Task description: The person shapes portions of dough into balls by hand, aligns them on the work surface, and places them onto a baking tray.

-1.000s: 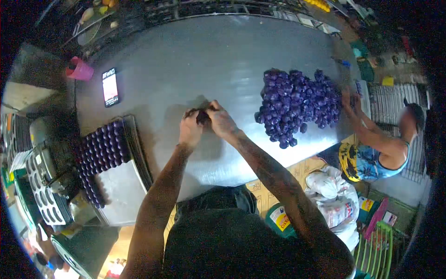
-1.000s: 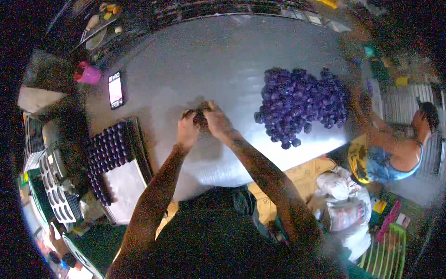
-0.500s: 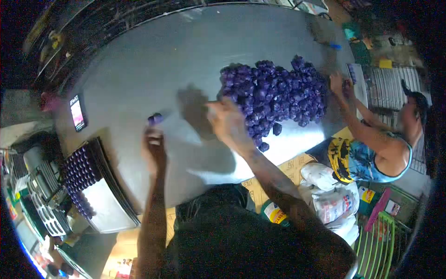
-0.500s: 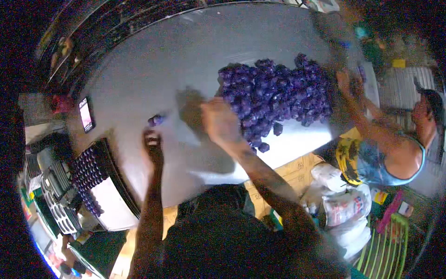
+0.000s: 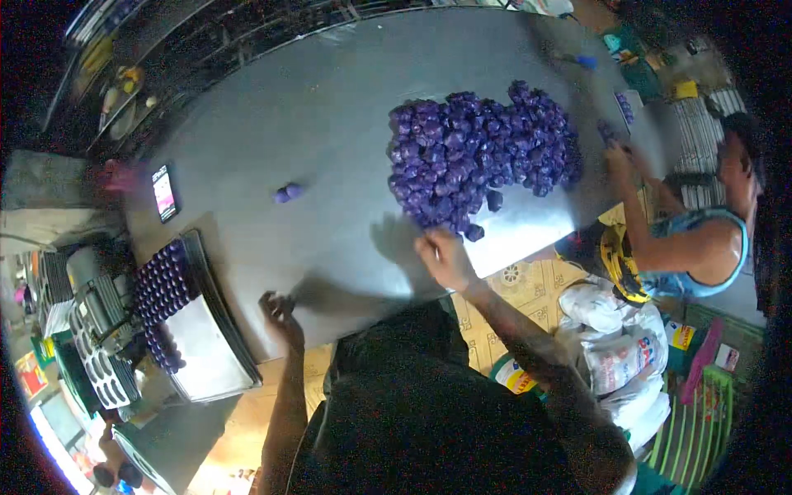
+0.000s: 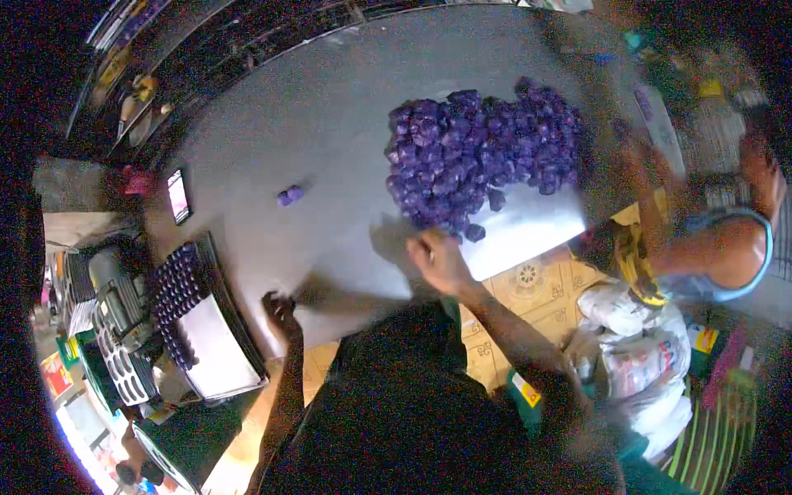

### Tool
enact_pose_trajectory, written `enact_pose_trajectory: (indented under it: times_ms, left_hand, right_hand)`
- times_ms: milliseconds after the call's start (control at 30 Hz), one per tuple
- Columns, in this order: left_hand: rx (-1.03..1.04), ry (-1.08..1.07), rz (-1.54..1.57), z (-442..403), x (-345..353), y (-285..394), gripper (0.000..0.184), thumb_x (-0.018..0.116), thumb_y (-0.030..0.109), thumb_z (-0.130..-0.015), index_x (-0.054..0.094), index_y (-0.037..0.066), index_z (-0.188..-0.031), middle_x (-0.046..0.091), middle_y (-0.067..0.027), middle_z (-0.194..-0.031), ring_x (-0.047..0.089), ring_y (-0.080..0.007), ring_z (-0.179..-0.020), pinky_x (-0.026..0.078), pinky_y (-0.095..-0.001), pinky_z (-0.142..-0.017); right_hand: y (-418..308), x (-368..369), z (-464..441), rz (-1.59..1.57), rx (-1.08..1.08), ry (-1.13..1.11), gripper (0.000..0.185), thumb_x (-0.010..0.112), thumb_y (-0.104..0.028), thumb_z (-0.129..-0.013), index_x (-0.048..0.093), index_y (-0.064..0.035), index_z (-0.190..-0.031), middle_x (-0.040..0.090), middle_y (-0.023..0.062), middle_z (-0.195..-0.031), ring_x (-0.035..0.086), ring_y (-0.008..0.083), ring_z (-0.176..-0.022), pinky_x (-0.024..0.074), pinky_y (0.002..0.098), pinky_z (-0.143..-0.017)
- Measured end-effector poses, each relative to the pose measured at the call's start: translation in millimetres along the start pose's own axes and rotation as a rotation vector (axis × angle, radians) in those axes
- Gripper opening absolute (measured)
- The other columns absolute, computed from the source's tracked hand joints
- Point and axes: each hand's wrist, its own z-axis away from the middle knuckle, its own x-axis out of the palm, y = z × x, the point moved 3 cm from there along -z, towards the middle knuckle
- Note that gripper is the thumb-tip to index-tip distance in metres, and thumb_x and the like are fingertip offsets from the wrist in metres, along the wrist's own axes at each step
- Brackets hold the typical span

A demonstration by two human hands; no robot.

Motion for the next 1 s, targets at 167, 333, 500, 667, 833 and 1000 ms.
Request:
enact_pose_trajectory:
  times_ms: [167, 333, 500, 667, 833, 1000]
  left_hand:
    - [0.429, -0.217, -1.218, 26.6, -87.8, -25.7, 0.043, 0.055, 0.010, -0.097, 0.050, 0.002, -0.139, 0.052, -0.0210, -0.137, 0.048, -0.0436, -0.133, 0.042, -0.0577, -0.107]
    - [0.255, -0.079, -1.146, -69.3, -42.3, -11.2, 0.059, 0.058, 0.016, -0.091, 0.047, 0.003, -0.147, 0.053, -0.0230, -0.140, 0.041, -0.0497, -0.139, 0.028, -0.0652, -0.117]
    - [0.682, -0.362, -1.140, -66.8, -69.1, -101.0, 0.039, 0.057, 0.011, -0.093, 0.055, 0.005, -0.131, 0.050, -0.0250, -0.136, 0.045, -0.0485, -0.129, 0.037, -0.0596, -0.111]
    - [0.326, -0.094, -1.088, -142.8, -0.8, 1.1, 0.032, 0.062, 0.008, -0.092, 0.060, 0.007, -0.124, 0.049, -0.0243, -0.143, 0.041, -0.0462, -0.138, 0.038, -0.0565, -0.114]
    - [0.938, -0.206, -1.099, -115.5, -27.4, -78.8, 0.023, 0.064, 0.005, -0.082, 0.060, 0.006, -0.105, 0.057, -0.0178, -0.122, 0.054, -0.0373, -0.114, 0.040, -0.0546, -0.107]
    - [0.489, -0.125, -1.107, -201.0, 2.6, -26.9, 0.029, 0.056, 0.016, -0.094, 0.060, 0.006, -0.121, 0.059, -0.0167, -0.129, 0.055, -0.0375, -0.120, 0.037, -0.0540, -0.112]
  right_hand:
    - [-19.7, 68.8, 66.1, 0.491, -0.410, -0.016, 0.032, 0.053, -0.008, -0.098, 0.062, -0.0060, -0.129, 0.060, 0.0196, -0.114, 0.060, 0.0285, -0.094, 0.0509, 0.0372, -0.074]
    - [-19.3, 129.9, -15.7, 0.496, -0.270, 0.199, 0.026, 0.056, 0.001, -0.088, 0.061, 0.0026, -0.114, 0.056, 0.0251, -0.124, 0.054, 0.0408, -0.108, 0.0432, 0.0512, -0.094]
    - [6.9, 135.1, 19.3, 0.332, -0.465, 0.153, 0.035, 0.055, -0.006, -0.092, 0.061, 0.0003, -0.126, 0.062, 0.0229, -0.114, 0.058, 0.0411, -0.100, 0.0472, 0.0498, -0.090]
    - [-12.5, 147.9, -89.1, 0.395, -0.224, 0.415, 0.025, 0.058, -0.007, -0.090, 0.063, -0.0044, -0.115, 0.062, 0.0208, -0.109, 0.058, 0.0415, -0.105, 0.0459, 0.0487, -0.093]
    - [-39.9, 117.8, -57.8, 0.111, -0.166, 0.181, 0.025, 0.058, -0.006, -0.089, 0.063, -0.0074, -0.114, 0.062, 0.0168, -0.109, 0.058, 0.0380, -0.105, 0.0446, 0.0487, -0.091]
    - [-42.0, 123.7, -169.5, 0.356, -0.282, 0.314, 0.026, 0.061, -0.008, -0.090, 0.061, -0.0048, -0.116, 0.060, 0.0193, -0.111, 0.056, 0.0402, -0.106, 0.0447, 0.0488, -0.093]
